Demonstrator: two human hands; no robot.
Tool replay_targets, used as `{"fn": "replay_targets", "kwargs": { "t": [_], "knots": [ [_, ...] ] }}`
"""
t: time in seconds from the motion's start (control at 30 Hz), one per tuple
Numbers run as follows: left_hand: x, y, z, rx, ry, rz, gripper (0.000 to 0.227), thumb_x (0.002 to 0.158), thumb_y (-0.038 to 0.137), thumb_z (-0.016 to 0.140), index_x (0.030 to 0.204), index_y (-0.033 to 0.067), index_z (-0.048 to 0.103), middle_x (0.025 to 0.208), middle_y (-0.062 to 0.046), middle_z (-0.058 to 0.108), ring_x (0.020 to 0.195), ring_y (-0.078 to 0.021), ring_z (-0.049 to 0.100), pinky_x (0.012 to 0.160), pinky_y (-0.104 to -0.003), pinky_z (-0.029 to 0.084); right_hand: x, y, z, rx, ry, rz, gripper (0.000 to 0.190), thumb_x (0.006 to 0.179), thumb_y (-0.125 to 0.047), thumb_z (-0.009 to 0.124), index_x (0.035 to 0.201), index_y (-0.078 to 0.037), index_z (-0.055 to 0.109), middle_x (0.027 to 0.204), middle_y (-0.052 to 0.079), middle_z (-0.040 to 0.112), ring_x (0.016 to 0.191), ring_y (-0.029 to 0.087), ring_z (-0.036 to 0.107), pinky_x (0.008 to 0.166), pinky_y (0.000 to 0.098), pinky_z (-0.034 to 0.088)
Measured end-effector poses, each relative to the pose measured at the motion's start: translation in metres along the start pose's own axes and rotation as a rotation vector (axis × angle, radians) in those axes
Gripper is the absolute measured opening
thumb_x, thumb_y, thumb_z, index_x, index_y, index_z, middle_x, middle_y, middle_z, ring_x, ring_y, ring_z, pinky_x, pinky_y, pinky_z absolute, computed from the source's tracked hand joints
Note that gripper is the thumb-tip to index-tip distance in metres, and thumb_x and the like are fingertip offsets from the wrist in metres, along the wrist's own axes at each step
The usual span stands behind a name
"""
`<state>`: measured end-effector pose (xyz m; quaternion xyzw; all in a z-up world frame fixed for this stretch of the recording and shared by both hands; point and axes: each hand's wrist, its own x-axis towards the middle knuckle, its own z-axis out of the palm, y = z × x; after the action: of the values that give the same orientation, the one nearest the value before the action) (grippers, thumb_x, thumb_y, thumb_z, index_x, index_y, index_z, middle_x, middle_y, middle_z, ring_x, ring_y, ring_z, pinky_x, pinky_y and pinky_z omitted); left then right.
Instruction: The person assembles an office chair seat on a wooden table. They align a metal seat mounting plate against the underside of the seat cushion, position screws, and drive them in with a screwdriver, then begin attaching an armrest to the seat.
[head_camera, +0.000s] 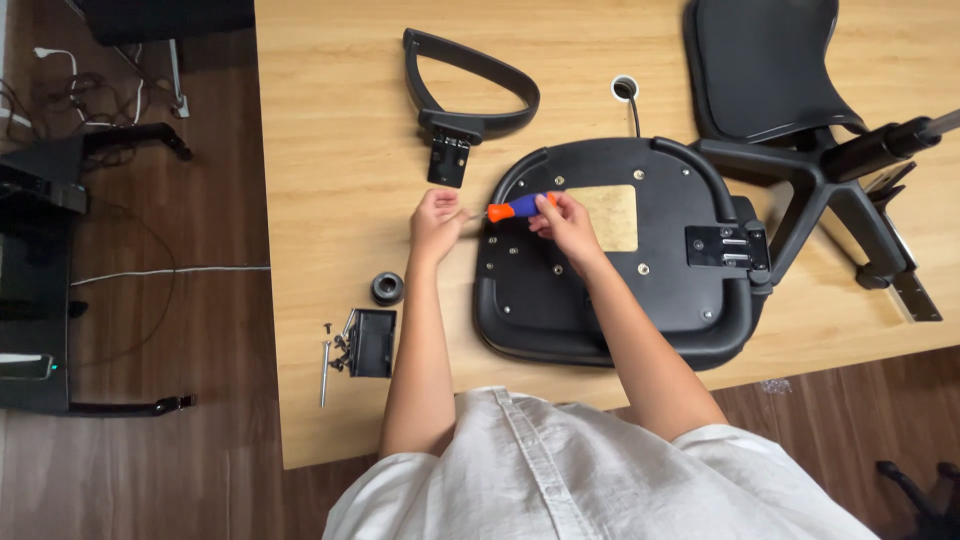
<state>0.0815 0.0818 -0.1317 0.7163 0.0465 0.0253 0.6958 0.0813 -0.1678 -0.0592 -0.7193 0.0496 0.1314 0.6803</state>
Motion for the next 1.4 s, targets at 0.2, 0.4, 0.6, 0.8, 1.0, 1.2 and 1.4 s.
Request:
{"fn": "replay_targets", "kwargs": {
  "t": [0.2, 0.4, 0.6, 0.8, 1.0, 1.2, 1.4],
  "knots": [
    [0.036, -0.05, -0.016, 0.259, 0.247, -0.079, 0.027, 0.095, 0.019, 0.071, 0.117, 0.0032, 0.069, 0.113, -0.014, 0.077, 0.106, -0.0237, 0.076, 0.094, -0.033, 0.059, 0.01, 0.01, -0.016, 0.168, 0.057, 0.215, 0.023, 0.103, -0.026, 0.056, 0.117, -0.009, 0.06, 0.092, 0.005, 0.073, 0.074, 0.009, 0.067, 0.069, 0.0233, 0.054],
    [0.094, -0.072, -0.005, 0.294, 0.308, -0.173, 0.056, 0.096, 0.034, 0.07, 0.137, -0.0004, 0.055, 0.135, -0.022, 0.064, 0.123, -0.0334, 0.064, 0.103, -0.04, 0.05, 0.01, -0.004, -0.023, 0.304, -0.081, 0.36, 0.033, 0.1, -0.018, 0.05, 0.131, -0.013, 0.06, 0.098, 0.009, 0.071, 0.078, 0.011, 0.067, 0.072, 0.0244, 0.055],
    [0.128, -0.083, 0.007, 0.251, 0.289, -0.152, 0.072, 0.096, 0.038, 0.073, 0.148, -0.0036, 0.045, 0.146, -0.027, 0.055, 0.138, -0.0353, 0.053, 0.113, -0.041, 0.041, 0.031, 0.009, -0.025, 0.38, -0.173, 0.482, 0.025, 0.094, -0.013, 0.046, 0.116, -0.007, 0.056, 0.096, 0.011, 0.071, 0.077, 0.017, 0.068, 0.07, 0.0294, 0.057],
    [0.136, -0.065, 0.013, 0.208, 0.296, -0.221, 0.06, 0.091, 0.039, 0.075, 0.131, -0.0033, 0.058, 0.125, -0.02, 0.07, 0.116, -0.0282, 0.068, 0.101, -0.039, 0.051, 0.056, 0.006, -0.022, 0.338, -0.102, 0.538, 0.009, 0.089, -0.018, 0.052, 0.094, -0.012, 0.055, 0.074, 0.007, 0.063, 0.062, 0.016, 0.063, 0.056, 0.0299, 0.052],
    [0.118, -0.078, 0.013, 0.437, 0.303, -0.297, 0.048, 0.094, 0.047, 0.07, 0.101, -0.0006, 0.073, 0.1, -0.02, 0.076, 0.097, -0.0318, 0.073, 0.088, -0.042, 0.055, 0.085, -0.008, -0.022, 0.095, 0.026, 0.403, 0.026, 0.097, -0.028, 0.07, 0.082, -0.009, 0.059, 0.067, 0.001, 0.061, 0.058, 0.012, 0.058, 0.054, 0.0281, 0.047],
    [0.087, -0.073, 0.018, 0.441, 0.303, -0.343, 0.05, 0.094, 0.05, 0.065, 0.096, 0.001, 0.073, 0.095, -0.019, 0.077, 0.09, -0.034, 0.075, 0.084, -0.044, 0.056, 0.073, -0.024, -0.012, -0.063, -0.001, 0.3, 0.019, 0.097, -0.028, 0.068, 0.092, -0.01, 0.07, 0.073, -0.003, 0.067, 0.064, 0.007, 0.061, 0.058, 0.024, 0.048],
    [0.029, -0.054, 0.027, 0.746, 0.321, -0.254, 0.06, 0.09, 0.059, 0.06, 0.082, 0.0018, 0.076, 0.09, -0.023, 0.075, 0.094, -0.0421, 0.069, 0.087, -0.052, 0.052, 0.038, -0.04, -0.055, -0.558, 0.228, 0.05, 0.033, 0.093, -0.039, 0.076, 0.093, -0.006, 0.075, 0.069, 0.005, 0.065, 0.062, 0.016, 0.061, 0.06, 0.033, 0.049]
  ]
}}
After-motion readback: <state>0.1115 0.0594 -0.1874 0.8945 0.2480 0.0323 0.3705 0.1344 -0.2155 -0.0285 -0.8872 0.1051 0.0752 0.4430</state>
